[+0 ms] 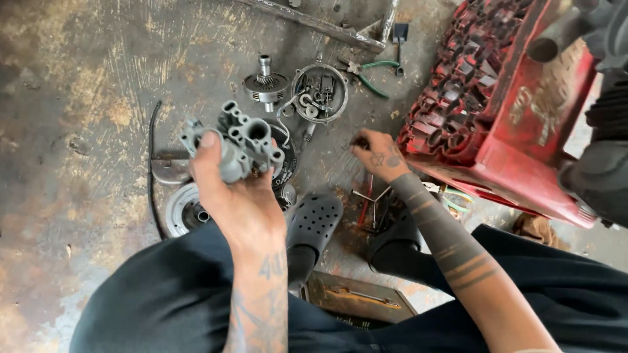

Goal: The person sits on the floor assembling small engine components. They pick up a white plastic part and a metal cylinder, insert the plastic part into the cylinder, and then attach a larger metal housing. They continue to handle various small metal parts and tools while working on the assembly.

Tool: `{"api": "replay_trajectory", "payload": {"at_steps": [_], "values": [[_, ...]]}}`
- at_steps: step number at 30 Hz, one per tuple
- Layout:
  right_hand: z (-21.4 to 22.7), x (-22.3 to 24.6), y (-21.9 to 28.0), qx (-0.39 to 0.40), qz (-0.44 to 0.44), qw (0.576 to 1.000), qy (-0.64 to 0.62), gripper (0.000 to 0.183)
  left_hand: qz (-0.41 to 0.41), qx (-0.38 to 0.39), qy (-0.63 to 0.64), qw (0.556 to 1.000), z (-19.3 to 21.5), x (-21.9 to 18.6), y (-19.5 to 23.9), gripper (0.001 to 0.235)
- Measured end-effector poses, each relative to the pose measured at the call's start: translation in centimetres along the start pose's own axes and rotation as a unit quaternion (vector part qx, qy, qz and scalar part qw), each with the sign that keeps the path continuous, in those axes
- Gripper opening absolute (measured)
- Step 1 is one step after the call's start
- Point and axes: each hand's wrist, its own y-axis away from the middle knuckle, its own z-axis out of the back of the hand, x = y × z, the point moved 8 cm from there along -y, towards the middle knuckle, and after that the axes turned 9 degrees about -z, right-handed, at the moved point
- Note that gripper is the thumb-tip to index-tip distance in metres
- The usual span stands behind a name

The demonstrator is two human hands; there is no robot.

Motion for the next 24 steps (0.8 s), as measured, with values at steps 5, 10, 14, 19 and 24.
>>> {"api": "replay_trajectory", "payload": {"at_steps": [5, 10, 14, 19, 24], "values": [[-1.5, -1.3, -6.1, -0.084, -0.060, 0.988, -0.114, 0.024, 0.020, -0.018, -0.060, 0.998, -0.2, 2.7, -0.9, 0.062], [-3.2, -1.0, -11.5, -0.194, 0.046, 0.979, -0.045, 0.015, 0.024, -0.058, -0.082, 0.995, 0.0, 3.9, -2.0, 0.058], [-3.9, -1.0, -15.0, -0.219, 0.024, 0.974, 0.042, 0.013, 0.003, -0.037, -0.081, 0.996, -0.8, 3.6, -2.3, 0.071], [-3.0, 1.1, -16.2, -0.239, 0.063, 0.965, 0.086, 0.016, -0.004, -0.054, -0.098, 0.994, -0.3, 3.6, -2.6, 0.077], [-2.4, 0.7, -17.3, -0.244, 0.062, 0.964, 0.084, 0.019, 0.010, -0.071, -0.078, 0.994, 0.2, 4.0, -2.6, 0.064]]}}
